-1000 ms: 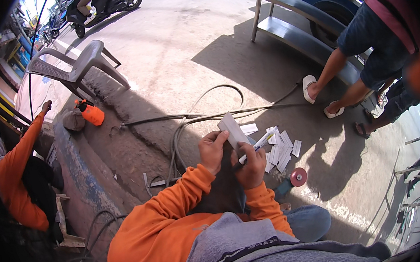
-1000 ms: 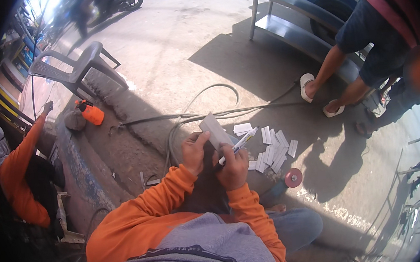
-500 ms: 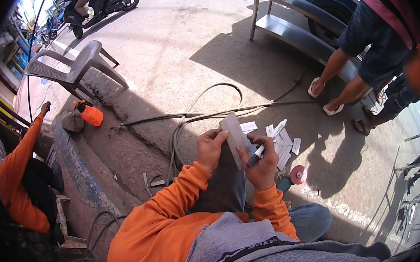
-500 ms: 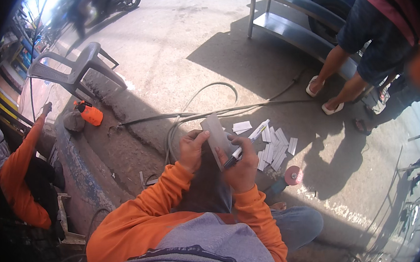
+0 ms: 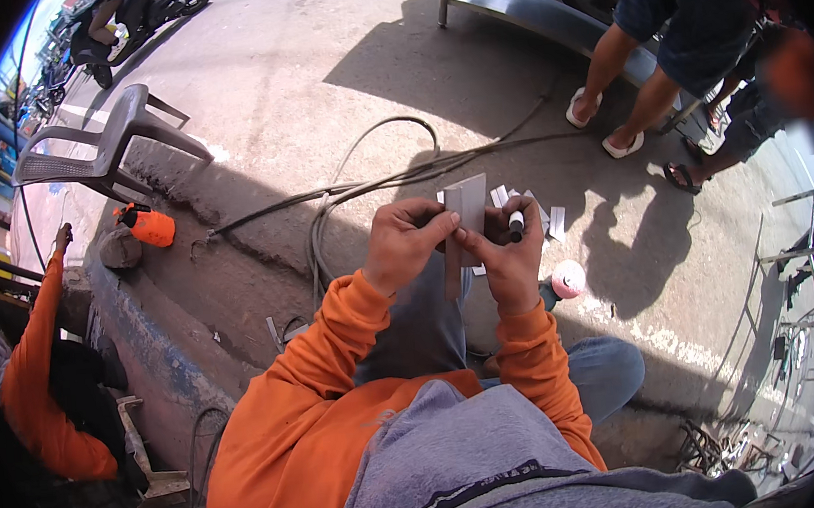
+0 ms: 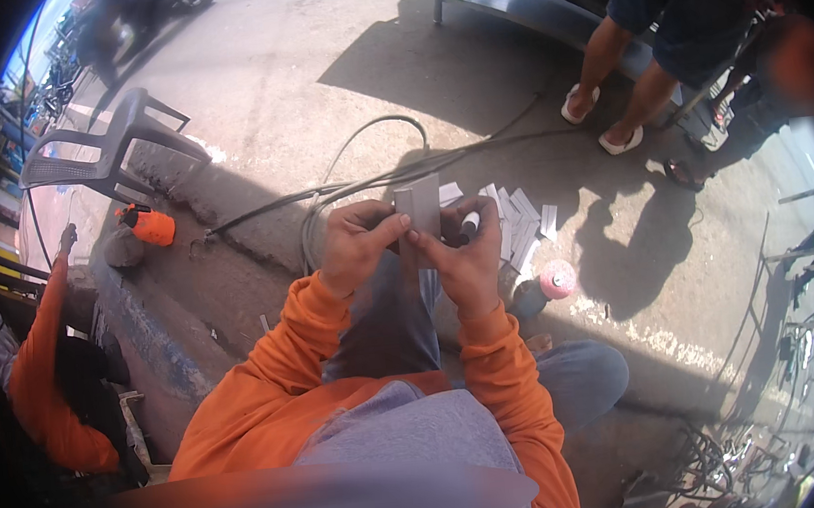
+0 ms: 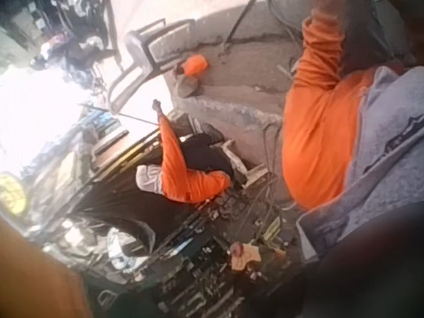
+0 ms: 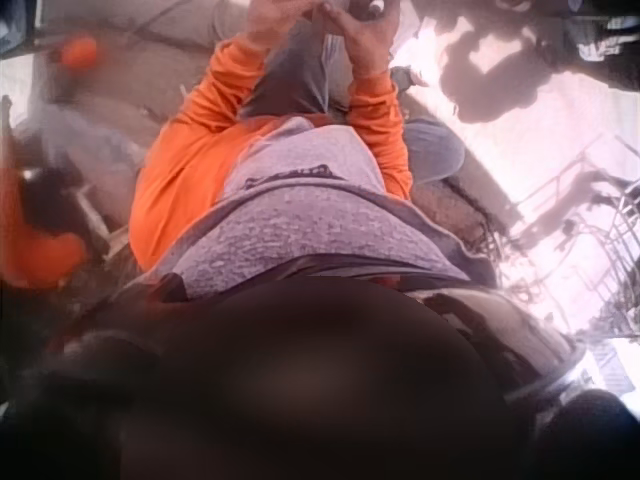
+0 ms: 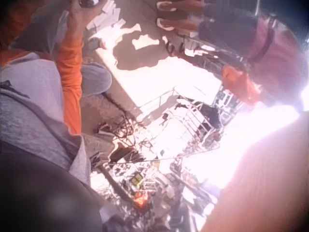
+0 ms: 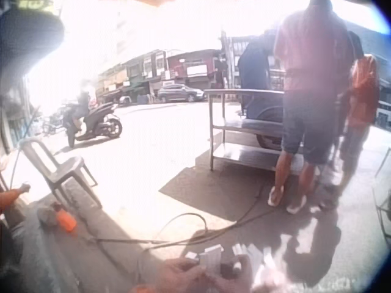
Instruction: The person sits on the ground and repeatedly marks small rectangular metal pieces with a white marker. They hold each piece in one hand, draw a line, and place it down, continuing the process for multiple pieces.
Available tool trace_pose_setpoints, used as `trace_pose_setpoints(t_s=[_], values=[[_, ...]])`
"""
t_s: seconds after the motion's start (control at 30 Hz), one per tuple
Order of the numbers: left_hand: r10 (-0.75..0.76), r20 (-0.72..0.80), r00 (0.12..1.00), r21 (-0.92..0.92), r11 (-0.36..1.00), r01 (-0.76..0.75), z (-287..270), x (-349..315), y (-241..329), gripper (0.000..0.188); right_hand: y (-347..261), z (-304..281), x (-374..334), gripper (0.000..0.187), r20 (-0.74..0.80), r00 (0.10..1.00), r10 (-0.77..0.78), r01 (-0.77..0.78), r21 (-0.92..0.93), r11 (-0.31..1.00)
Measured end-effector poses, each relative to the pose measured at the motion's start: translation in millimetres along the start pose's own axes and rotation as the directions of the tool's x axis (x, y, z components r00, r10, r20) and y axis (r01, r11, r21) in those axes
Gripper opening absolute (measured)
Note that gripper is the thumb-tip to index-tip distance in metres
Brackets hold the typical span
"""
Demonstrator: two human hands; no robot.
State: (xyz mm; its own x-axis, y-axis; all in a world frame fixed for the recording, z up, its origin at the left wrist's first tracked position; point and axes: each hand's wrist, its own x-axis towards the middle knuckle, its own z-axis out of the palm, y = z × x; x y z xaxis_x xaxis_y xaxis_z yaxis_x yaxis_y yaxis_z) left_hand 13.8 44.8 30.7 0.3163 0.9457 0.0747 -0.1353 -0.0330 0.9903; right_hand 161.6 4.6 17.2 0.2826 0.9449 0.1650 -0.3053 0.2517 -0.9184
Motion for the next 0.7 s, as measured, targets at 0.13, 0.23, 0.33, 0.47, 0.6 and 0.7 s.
trace_pose_setpoints(t_s=[0.13,0.23,0.33,0.47,0.6,0.7], values=[[0.046,0.028,0.999,-0.069,0.997,-0.044,10.2,8.4,3.9,0.016,-1.7,-13.6,5.2,0.055,-0.011,0.998,-0.069,0.069,-0.043,0.997],[0.034,0.050,0.998,-0.028,0.999,-0.033,16.2,8.8,9.0,0.017,-6.4,-19.2,5.9,0.056,-0.014,1.000,-0.028,0.028,0.004,1.000],[0.029,0.049,0.998,-0.013,1.000,-0.028,18.9,6.4,12.9,0.018,-8.6,-18.8,6.7,0.056,-0.015,1.000,-0.008,0.009,0.065,0.998],[0.006,0.041,0.999,0.028,1.000,-0.007,18.1,4.8,12.2,0.022,-7.0,-23.6,7.3,0.053,-0.002,1.000,0.008,-0.008,-0.029,1.000],[-0.041,0.053,0.998,0.031,0.999,0.039,14.4,1.2,7.1,0.027,-0.6,-25.0,6.3,0.049,-0.005,1.000,-0.019,0.018,-0.137,0.990],[-0.018,0.083,0.996,0.037,0.999,0.015,9.8,-3.2,3.0,0.033,4.1,-20.4,8.3,0.045,-0.085,0.992,-0.091,0.077,-0.158,0.984]])
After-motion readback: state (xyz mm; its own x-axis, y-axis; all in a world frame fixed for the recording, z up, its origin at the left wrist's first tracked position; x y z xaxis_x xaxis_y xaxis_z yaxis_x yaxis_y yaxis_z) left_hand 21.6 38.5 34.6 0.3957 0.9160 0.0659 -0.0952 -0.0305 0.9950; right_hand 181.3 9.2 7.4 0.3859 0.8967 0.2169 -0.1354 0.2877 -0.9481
